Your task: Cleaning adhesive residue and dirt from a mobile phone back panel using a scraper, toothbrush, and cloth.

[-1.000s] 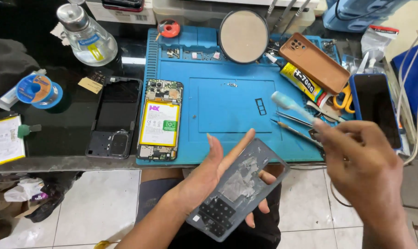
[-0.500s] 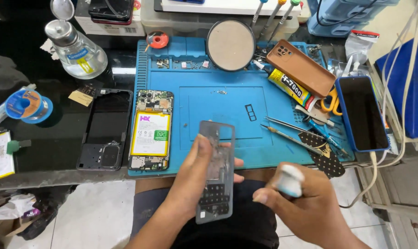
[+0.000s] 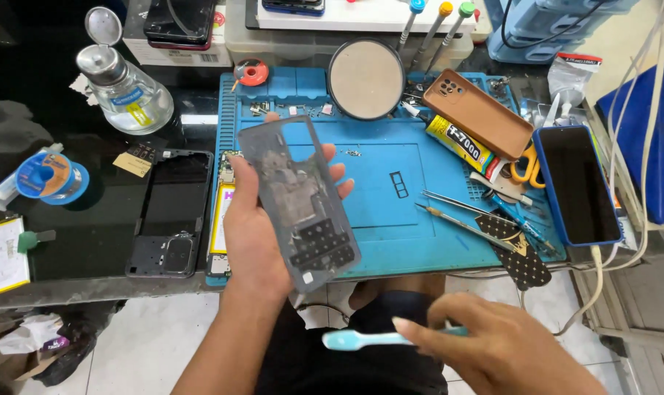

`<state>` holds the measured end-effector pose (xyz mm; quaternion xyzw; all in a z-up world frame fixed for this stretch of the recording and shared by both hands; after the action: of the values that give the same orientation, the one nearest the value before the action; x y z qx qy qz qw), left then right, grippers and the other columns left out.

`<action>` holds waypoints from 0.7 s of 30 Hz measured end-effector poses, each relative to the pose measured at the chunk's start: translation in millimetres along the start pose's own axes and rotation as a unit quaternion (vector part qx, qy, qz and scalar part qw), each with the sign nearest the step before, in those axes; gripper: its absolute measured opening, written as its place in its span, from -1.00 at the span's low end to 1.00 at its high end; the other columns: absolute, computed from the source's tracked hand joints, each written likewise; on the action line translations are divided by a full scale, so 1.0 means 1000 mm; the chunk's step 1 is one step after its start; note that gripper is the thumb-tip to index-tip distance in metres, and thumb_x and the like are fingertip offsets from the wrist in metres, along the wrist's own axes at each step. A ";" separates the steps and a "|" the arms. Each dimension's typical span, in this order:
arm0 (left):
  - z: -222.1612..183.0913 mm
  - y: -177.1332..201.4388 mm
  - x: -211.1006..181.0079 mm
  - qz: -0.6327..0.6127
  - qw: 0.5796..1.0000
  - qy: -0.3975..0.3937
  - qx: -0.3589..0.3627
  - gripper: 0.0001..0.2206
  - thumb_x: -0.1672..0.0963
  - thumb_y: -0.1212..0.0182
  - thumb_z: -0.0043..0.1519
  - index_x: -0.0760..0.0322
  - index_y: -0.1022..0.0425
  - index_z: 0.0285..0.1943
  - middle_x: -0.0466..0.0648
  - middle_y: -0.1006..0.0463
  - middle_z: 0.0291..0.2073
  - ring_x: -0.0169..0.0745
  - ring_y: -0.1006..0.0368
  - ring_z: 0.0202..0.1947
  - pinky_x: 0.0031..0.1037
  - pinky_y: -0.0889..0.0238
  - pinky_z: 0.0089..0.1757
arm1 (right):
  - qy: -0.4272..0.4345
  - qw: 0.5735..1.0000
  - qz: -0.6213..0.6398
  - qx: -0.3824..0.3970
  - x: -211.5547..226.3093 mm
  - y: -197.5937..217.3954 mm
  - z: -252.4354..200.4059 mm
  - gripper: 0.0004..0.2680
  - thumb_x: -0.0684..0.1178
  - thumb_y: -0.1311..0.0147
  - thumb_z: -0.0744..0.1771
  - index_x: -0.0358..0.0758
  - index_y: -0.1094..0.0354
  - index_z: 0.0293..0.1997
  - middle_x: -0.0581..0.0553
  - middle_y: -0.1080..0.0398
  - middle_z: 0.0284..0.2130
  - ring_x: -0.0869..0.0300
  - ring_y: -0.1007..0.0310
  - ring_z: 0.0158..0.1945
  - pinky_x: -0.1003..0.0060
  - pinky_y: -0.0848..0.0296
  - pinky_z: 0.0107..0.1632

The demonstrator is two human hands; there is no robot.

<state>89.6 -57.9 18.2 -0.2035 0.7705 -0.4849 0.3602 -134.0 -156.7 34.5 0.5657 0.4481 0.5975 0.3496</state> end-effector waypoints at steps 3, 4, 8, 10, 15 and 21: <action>0.004 -0.005 0.013 -0.030 0.990 -0.015 0.139 -0.42 -0.16 0.19 0.38 -0.02 -0.15 0.57 0.38 -0.52 0.07 0.28 -0.51 0.02 0.07 -0.34 0.15 | -0.051 0.984 0.059 -0.159 -0.001 0.056 0.010 -0.58 -0.17 -0.15 0.29 0.02 -0.31 0.33 0.03 -0.47 -0.29 0.35 -0.27 -0.56 0.44 -0.30 -0.56; -0.001 -0.007 0.023 -0.029 0.990 -0.012 0.138 -0.42 -0.16 0.19 0.38 -0.02 -0.15 0.57 0.38 -0.52 0.07 0.28 -0.51 0.02 0.07 -0.34 0.15 | -0.054 0.984 0.060 -0.159 -0.005 0.057 0.019 -0.58 -0.17 -0.15 0.29 0.02 -0.31 0.33 0.03 -0.47 -0.29 0.35 -0.27 -0.56 0.44 -0.30 -0.56; -0.009 -0.024 0.046 -0.090 0.978 0.054 0.181 -0.44 -0.13 0.07 0.39 -0.02 -0.18 0.56 0.45 -0.48 0.12 0.23 -0.47 0.12 -0.05 -0.29 0.19 | -0.078 0.967 -0.040 -0.240 -0.012 0.061 0.026 -0.65 -0.18 -0.08 0.38 -0.08 -0.31 0.36 -0.08 -0.29 -0.26 0.15 -0.34 -0.34 0.26 -0.38 -0.27; -0.001 -0.019 0.022 -0.108 0.982 0.021 0.154 -0.44 -0.14 0.07 0.37 0.00 -0.22 0.53 0.48 -0.48 0.10 0.34 -0.45 0.12 -0.01 -0.30 0.20 | -0.067 0.976 -0.047 -0.200 -0.016 0.039 0.016 -0.66 -0.15 -0.02 0.38 -0.04 -0.29 0.36 -0.03 -0.25 -0.30 0.16 -0.29 -0.41 0.26 -0.36 -0.39; 0.004 0.018 -0.024 0.056 0.990 -0.068 -0.110 -0.31 -0.18 0.31 0.25 0.29 -0.34 0.38 0.26 -0.56 0.07 0.13 -0.53 -0.03 -0.11 -0.44 0.03 | -0.182 0.982 0.009 -0.056 -0.056 0.025 -0.006 -0.65 0.05 -0.18 0.28 0.29 -0.47 0.21 0.26 -0.57 -0.22 0.31 -0.52 -0.58 0.28 -0.50 -0.51; -0.004 0.019 0.018 0.318 0.928 0.104 -0.163 -0.29 -0.20 0.31 0.17 0.04 -0.40 0.42 0.12 -0.68 0.05 0.13 -0.65 -0.09 -0.20 -0.51 -0.18 | -0.171 0.930 -0.208 -0.250 -0.120 0.091 -0.012 -0.77 -0.14 -0.21 0.37 -0.23 -0.56 0.15 -0.20 -0.52 -0.24 -0.06 -0.44 -0.27 0.07 -0.38 -0.15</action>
<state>75.0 -58.7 -4.5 0.0475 0.8963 -0.2309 0.3755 -123.5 -301.4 76.7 0.4478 0.3248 0.4983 0.6676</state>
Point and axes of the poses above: each hand's wrist, its own z-axis towards the middle knuckle, its own y-axis out of the back of the hand, x = y × z, the point moved 10 cm from there along z, towards the middle knuckle
